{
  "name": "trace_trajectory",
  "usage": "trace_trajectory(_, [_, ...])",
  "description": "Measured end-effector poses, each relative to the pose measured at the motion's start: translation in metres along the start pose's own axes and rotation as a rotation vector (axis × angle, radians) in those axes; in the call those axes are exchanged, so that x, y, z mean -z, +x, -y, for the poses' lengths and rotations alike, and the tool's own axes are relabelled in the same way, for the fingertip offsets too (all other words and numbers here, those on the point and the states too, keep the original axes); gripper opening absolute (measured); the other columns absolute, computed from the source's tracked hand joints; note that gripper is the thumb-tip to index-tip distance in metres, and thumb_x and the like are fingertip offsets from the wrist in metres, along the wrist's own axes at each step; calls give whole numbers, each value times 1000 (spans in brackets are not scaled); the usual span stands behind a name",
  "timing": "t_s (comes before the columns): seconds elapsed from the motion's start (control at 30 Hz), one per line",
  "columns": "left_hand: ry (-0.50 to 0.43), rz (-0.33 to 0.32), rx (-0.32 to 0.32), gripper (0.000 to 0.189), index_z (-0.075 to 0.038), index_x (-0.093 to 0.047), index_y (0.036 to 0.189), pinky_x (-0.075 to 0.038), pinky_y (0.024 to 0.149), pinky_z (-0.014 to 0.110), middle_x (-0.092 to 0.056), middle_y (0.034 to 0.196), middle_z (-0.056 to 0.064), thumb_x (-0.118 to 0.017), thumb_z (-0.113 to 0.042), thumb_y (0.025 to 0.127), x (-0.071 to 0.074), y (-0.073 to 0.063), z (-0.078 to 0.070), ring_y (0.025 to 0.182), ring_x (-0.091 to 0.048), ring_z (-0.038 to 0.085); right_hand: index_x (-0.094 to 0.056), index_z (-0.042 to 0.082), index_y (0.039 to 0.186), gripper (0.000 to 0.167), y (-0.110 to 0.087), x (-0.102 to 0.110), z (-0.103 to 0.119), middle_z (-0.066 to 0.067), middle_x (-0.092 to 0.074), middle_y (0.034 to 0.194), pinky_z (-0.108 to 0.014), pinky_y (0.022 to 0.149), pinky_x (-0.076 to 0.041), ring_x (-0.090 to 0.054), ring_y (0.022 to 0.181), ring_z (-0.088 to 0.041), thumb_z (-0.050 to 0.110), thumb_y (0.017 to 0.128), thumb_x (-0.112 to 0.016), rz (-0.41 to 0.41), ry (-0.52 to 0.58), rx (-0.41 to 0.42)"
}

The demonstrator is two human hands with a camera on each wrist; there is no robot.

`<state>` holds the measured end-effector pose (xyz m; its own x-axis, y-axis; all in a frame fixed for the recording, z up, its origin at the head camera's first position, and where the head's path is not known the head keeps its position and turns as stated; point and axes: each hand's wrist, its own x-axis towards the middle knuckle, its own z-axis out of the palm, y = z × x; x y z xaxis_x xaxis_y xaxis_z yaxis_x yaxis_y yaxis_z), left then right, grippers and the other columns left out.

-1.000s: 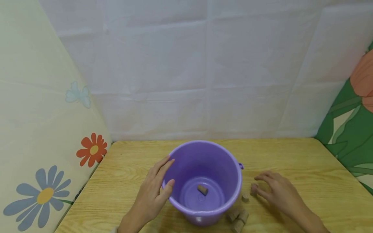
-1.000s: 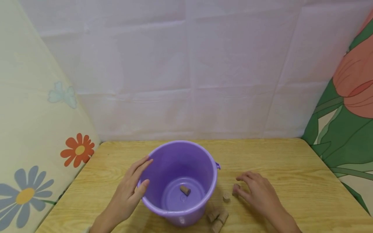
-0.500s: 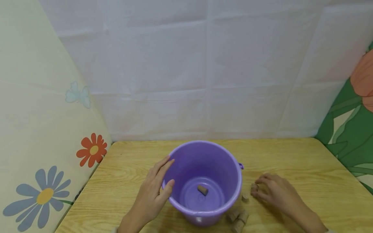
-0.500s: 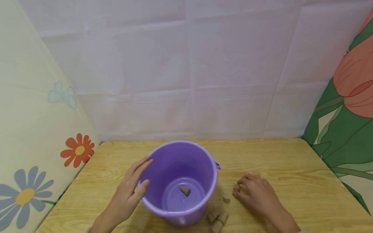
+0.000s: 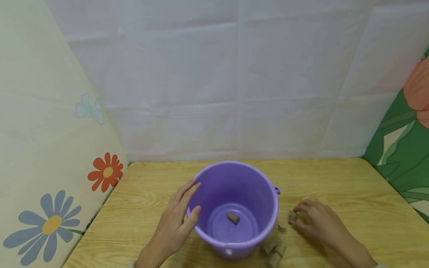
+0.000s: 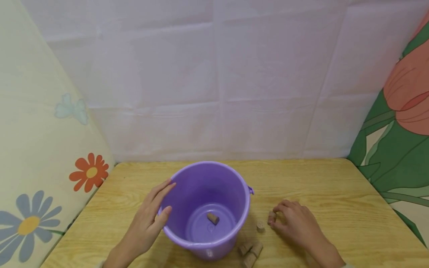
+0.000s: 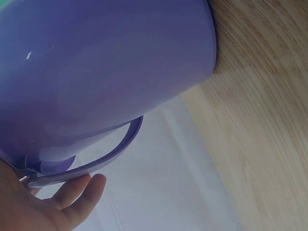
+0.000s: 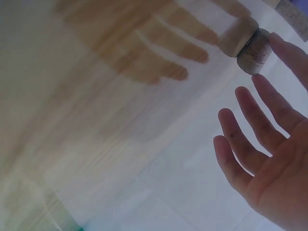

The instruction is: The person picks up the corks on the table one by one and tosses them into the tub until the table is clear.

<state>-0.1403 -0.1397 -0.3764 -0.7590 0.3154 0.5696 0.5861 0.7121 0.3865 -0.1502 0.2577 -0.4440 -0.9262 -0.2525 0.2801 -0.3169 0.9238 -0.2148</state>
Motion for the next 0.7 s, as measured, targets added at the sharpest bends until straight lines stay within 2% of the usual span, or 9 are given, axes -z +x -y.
trace_trajectory(0.13, [4, -2, -5, 55, -18, -46, 149, -48, 82, 34, -42, 155, -4, -56, -21, 95, 0, 0, 0, 122, -49, 12, -74, 16, 94, 31, -1, 1, 2, -9, -72, 104, -59, 82, -52, -66, 97, -35, 32, 70, -86, -9, 3, -6])
trace_trajectory(0.37, [-46, 0, 10, 54, -17, -46, 148, -42, 66, 20, -42, 155, -3, -57, -21, 95, 0, 1, -1, 109, -48, 10, -74, 15, 94, 30, 0, 3, 2, -7, -72, 102, -58, 81, -52, -67, 96, -34, 31, 71, -84, -32, 11, -1])
trace_trajectory(0.5, [-34, -1, 4, 54, -17, -46, 148, -43, 68, 22, -43, 154, -2, -57, -21, 95, 0, 1, 0, 111, -49, 10, -73, 15, 96, 31, 1, 6, 3, -5, -72, 102, -58, 81, -52, -67, 95, -33, 29, 71, -85, -35, 22, -11])
trace_trajectory(0.7, [-4, -6, -7, 55, -17, -46, 148, -46, 76, 28, -43, 154, -2, -57, -21, 95, 0, 1, 0, 116, -49, 10, -73, 14, 96, 35, 2, 11, 4, -4, -73, 100, -55, 78, -54, -69, 91, -32, 26, 67, -88, -126, 46, 31])
